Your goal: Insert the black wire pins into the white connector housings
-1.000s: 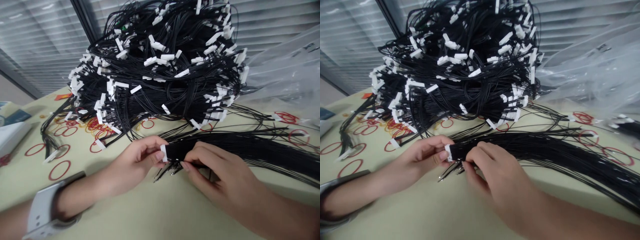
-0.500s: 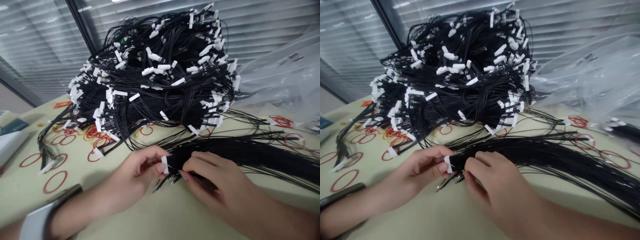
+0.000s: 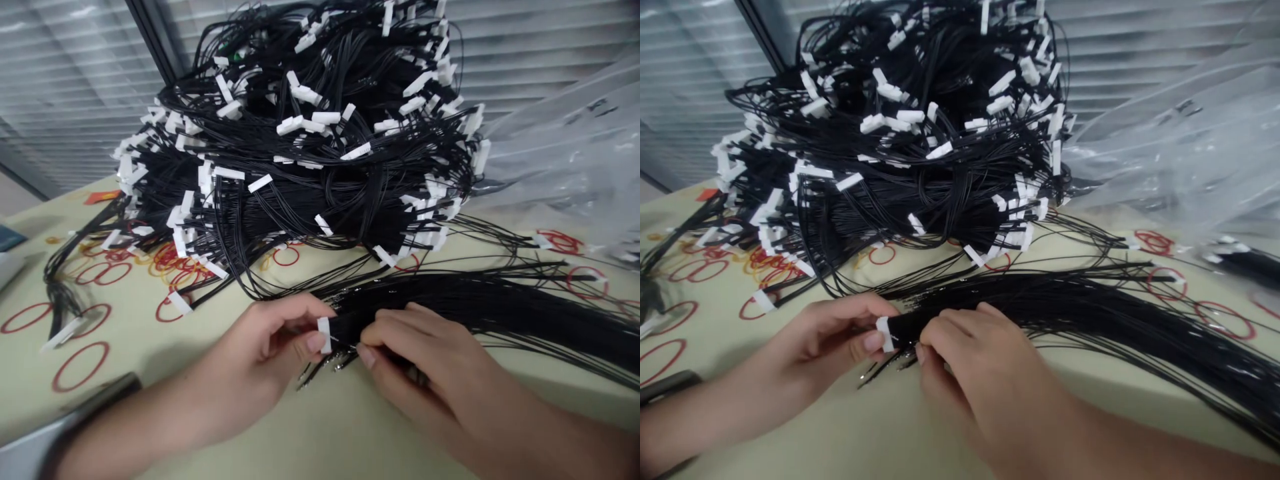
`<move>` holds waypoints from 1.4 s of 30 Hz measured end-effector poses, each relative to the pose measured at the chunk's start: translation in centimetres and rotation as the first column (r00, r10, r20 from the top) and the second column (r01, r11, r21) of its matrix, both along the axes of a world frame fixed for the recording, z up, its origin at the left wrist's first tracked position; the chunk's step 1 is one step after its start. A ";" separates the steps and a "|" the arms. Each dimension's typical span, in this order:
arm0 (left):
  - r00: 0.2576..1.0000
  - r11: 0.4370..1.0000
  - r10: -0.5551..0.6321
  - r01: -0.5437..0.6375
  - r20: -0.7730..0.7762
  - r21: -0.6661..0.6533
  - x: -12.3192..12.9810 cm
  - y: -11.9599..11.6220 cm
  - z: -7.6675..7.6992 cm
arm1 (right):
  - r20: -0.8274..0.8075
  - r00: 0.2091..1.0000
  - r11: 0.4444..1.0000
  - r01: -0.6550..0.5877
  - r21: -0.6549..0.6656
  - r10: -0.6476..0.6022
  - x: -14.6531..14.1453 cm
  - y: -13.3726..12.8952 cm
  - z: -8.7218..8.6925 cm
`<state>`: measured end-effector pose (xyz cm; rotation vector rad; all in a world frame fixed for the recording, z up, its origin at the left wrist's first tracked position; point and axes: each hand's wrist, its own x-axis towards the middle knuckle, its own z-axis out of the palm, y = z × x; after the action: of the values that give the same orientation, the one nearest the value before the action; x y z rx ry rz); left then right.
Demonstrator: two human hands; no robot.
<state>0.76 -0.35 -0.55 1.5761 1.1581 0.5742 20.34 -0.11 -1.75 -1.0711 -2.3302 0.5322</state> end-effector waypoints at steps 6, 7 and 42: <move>0.994 0.993 -0.103 0.106 -0.039 0.061 0.2 0.1 0.2 | -0.041 0.999 0.999 0.037 0.022 -0.036 0.2 0.0 -0.1; 0.994 0.993 -0.099 0.101 -0.037 0.057 0.2 0.1 0.2 | -0.033 0.999 0.999 0.021 0.035 -0.020 0.2 0.0 -0.1; 0.995 0.970 -0.094 0.082 0.040 0.230 0.7 0.1 -0.1 | 0.155 0.988 0.952 -0.040 0.302 -0.008 -1.0 -0.5 -0.3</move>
<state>1.44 -0.25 -0.61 1.7886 1.0059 0.7045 19.34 -0.60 -2.01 -0.9749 -2.4546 0.0882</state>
